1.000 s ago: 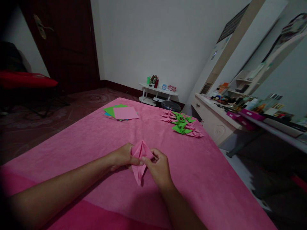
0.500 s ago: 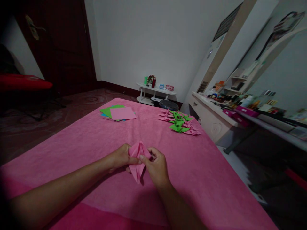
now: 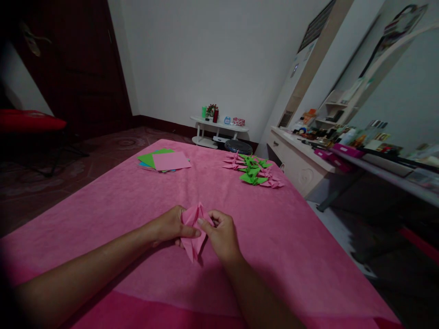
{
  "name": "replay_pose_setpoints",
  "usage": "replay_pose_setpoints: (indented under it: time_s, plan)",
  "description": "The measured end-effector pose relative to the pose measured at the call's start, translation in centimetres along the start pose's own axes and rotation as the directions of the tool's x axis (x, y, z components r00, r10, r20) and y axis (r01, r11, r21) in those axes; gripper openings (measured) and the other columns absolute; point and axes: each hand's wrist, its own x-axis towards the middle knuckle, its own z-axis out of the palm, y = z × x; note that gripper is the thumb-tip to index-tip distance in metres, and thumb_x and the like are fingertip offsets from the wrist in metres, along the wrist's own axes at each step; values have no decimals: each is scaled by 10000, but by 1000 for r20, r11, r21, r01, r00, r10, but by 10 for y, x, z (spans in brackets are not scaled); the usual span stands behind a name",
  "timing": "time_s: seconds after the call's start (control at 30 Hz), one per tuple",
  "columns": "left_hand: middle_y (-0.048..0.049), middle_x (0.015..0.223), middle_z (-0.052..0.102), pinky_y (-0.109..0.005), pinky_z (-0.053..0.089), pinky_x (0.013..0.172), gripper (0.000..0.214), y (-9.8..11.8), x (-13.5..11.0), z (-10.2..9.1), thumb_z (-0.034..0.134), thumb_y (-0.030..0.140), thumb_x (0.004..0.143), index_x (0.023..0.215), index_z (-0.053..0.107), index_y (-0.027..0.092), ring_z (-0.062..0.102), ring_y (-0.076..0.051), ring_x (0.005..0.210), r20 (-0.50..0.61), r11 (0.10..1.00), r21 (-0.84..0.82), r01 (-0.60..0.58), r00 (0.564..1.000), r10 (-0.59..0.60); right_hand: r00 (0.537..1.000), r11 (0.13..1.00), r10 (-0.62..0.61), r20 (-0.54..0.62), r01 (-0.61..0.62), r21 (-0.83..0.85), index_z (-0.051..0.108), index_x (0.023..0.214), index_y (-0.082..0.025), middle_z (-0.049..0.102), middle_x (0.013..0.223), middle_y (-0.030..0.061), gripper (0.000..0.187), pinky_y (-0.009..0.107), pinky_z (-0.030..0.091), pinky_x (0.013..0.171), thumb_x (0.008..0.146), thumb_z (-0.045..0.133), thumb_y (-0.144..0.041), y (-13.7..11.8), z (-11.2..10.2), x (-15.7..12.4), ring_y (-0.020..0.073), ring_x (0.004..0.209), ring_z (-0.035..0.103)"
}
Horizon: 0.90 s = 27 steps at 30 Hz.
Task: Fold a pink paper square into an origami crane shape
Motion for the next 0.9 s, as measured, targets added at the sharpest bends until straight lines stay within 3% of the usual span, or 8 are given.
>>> replay_pose_setpoints:
  time_s: [0.2,0.47,0.9]
  plan:
    - [36,447,535,-147,342,352,129,8,-4,3,699,193,639,620,605,107,444,-54,344,18,997,81,-4,1000,2,999,998,38,-3,-38,49,558,608,-151,480,567,-39,185,217,330,494,688,663,-281,4,-1,-1,102,524,431]
    - [53,459,477,-164,306,373,168,9,-4,1,709,220,614,599,579,115,400,-51,369,45,990,139,-3,999,-3,996,995,-75,-48,72,-62,621,699,-147,560,649,-4,151,226,366,540,755,619,-287,2,1,-3,125,595,495]
    - [47,524,459,-189,276,436,238,7,-7,2,755,287,577,589,596,111,367,-61,460,160,980,194,-47,987,16,981,975,-101,-163,65,-213,368,498,-191,289,521,-50,425,219,253,457,806,547,-424,4,1,-4,90,497,294]
